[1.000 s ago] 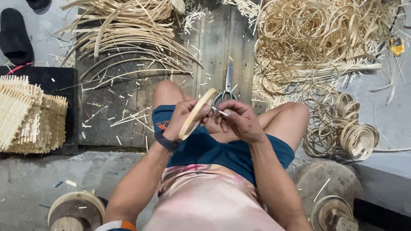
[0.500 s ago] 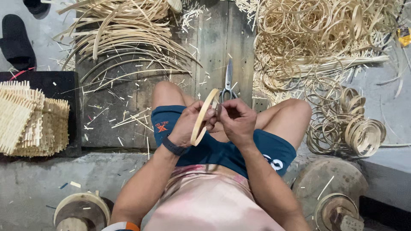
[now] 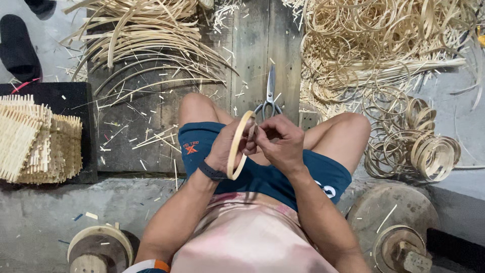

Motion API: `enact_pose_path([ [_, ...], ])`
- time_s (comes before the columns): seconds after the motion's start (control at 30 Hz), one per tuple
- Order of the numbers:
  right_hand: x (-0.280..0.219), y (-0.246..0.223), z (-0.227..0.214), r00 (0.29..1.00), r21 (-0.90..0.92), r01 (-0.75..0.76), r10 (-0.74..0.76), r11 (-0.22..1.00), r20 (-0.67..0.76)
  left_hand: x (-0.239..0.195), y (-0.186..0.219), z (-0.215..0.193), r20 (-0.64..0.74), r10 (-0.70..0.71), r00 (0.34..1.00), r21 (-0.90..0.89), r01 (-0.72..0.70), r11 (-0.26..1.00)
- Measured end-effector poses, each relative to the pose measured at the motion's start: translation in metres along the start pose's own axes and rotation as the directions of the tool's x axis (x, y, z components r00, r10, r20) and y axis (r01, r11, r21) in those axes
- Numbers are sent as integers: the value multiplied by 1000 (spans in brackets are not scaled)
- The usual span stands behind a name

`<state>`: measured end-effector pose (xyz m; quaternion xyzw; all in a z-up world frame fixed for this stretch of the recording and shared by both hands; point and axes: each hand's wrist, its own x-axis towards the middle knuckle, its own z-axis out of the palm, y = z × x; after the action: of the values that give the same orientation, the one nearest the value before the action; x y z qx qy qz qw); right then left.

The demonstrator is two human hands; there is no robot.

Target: The person sits on the floor and uses shears to cut and shape thin strips of bamboo or rattan into circular rings. They repeatedly bend the strips into loops, tuck the ends to secure the shape, and trim excess material. Finished rings are placed in a pile nearby.

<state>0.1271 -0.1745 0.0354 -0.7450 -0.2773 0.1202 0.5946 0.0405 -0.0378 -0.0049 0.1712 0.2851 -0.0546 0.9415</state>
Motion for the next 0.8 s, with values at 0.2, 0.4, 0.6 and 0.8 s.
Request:
enact_pose_path([
  [0.2, 0, -2, -7, 991, 113, -119, 110, 986, 80, 3, -5, -5, -30, -32, 999, -56, 30, 998],
  [0.4, -1, 2, -13, 959, 153, -249, 222, 956, 175, 0, -6, -4, 7, -24, 1000, -3, 24, 1000],
  [0.6, 10, -5, -26, 934, 106, -284, 250, 953, 254, -1, -7, -1, -27, 88, 996, 172, -82, 982],
  [0.8, 23, 12, -40, 900, -129, -33, 86, 991, 426, 1, -12, 4, -166, 209, 964, 274, -159, 948],
])
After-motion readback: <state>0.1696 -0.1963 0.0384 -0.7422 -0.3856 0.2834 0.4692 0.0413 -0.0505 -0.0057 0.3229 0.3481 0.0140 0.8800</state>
